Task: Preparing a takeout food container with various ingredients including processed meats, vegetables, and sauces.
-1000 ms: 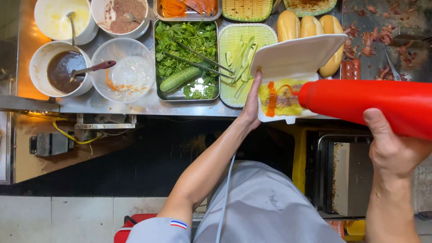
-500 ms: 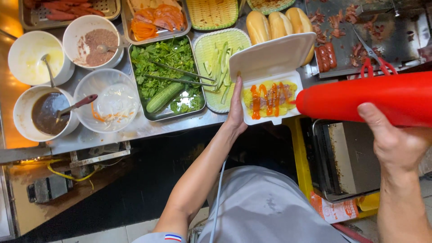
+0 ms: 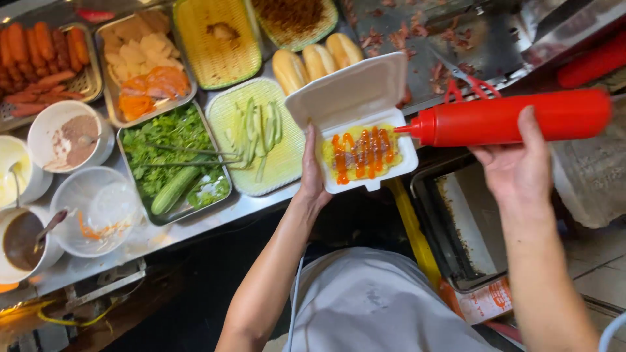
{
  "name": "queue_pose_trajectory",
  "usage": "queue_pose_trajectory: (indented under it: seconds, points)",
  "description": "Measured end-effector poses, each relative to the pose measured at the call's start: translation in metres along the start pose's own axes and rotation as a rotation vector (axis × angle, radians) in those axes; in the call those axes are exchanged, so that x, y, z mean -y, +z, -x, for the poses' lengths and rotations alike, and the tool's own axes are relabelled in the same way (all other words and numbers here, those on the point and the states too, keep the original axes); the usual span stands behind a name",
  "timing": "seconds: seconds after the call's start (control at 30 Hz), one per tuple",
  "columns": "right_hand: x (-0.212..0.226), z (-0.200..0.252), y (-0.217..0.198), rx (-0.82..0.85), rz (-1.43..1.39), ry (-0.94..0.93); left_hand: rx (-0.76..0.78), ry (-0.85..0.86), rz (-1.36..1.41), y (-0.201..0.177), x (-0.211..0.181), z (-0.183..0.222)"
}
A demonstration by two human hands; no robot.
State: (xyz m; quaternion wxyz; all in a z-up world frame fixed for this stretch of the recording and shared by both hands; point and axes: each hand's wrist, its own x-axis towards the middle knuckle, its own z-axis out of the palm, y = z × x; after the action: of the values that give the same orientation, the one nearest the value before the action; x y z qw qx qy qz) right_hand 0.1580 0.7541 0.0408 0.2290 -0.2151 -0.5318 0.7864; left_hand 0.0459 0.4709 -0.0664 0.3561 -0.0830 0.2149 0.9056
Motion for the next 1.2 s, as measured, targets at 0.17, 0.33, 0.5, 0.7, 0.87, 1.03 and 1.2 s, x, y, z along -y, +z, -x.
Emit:
queue_pose_trajectory:
  seconds: [0.17, 0.33, 0.5, 0.7, 0.87, 1.03, 1.2]
  points:
    - [-0.049, -0.092, -0.146, -0.186, -0.509, 0.346, -0.030, 0.009, -0.014, 0.035, 0.038, -0.030]
    - [-0.051, -0.208, -0.219, -0.279, -1.151, 0.581, -0.150, 0.093, -0.057, 0.037, 0.060, -0.043]
    - [-0.062, -0.277, -0.240, -0.477, -1.373, 0.692, -0.266, 0.198, -0.131, 0.020, 0.069, -0.035]
    - [-0.121, -0.234, -0.223, -0.417, -0.807, 0.517, -0.418, 0.294, -0.153, -0.032, 0.075, -0.045]
    - [-0.143, -0.209, -0.175, 0.205, 0.924, -0.385, -0.431, 0.254, -0.212, -0.063, 0.071, -0.067]
    - [-0.137, -0.209, -0.140, 0.331, 1.474, -0.489, -0.448, 0.261, -0.259, -0.070, 0.062, -0.080]
    - [-0.198, -0.269, -0.195, 0.361, 1.587, -0.307, -0.900, 0.190, -1.119, -0.064, 0.031, -0.058]
